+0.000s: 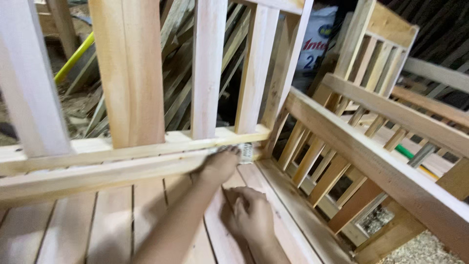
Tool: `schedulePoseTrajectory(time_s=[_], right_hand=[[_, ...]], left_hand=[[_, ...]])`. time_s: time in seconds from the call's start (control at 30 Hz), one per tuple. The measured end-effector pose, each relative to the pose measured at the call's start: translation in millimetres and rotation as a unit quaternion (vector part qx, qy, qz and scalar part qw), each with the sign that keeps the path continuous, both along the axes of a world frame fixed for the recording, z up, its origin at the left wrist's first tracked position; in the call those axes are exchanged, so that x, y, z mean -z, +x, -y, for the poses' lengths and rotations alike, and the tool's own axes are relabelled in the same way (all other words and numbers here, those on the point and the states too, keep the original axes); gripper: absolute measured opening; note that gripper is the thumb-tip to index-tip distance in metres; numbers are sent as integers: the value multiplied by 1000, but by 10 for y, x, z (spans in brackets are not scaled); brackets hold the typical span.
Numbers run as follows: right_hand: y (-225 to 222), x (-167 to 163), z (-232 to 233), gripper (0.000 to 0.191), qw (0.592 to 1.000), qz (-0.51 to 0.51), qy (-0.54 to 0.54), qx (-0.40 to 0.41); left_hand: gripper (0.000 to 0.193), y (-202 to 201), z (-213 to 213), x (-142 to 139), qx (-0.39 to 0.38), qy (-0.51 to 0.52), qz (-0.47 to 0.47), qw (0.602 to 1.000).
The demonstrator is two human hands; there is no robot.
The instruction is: The person sands the slatted seat and rails of an unfinished wooden bench, rubbing a small sanding block by hand along the seat boards and the horizontal rail between the backrest slats. They then move around the bench and sand the outer armrest and side rail, working along the wood surfaces.
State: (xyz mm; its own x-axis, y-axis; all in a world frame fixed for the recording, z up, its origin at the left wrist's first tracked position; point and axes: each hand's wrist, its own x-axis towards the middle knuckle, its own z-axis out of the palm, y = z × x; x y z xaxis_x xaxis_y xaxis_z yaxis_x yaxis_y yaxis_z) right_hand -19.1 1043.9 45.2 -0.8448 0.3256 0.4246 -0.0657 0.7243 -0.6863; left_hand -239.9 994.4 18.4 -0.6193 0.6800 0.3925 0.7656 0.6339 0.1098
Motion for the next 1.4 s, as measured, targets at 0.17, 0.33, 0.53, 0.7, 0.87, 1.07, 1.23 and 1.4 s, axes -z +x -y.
schedulePoseTrajectory(time_s=[0.17,0.33,0.53,0.7,0.87,1.07,1.23,1.4], right_hand=[[-18,-3,-17,24,994,-43,93,-26],[59,28,-59,31,997,-27,64,-35],[118,-2,-79,33,998,48,28,-9],[26,-20,-14,47,981,56,170,-74],[-24,-8,-30,57,977,37,196,-74],[-34,1,-18,54,972,57,221,-62],[36,8,-59,45,977,57,199,-51],[65,59,-108,41,973,57,213,-72]], left_hand=[[52,152,-369,-140,-8,49,12,999],[57,249,193,-176,27,-2,63,998],[63,528,2321,30,3,-34,-161,986],[64,474,3636,284,-89,-61,-70,992],[76,468,2578,146,-83,-275,-253,924],[39,485,533,-487,-103,-23,224,969],[43,470,847,-355,7,-11,148,989],[53,583,2529,-44,35,118,78,989]])
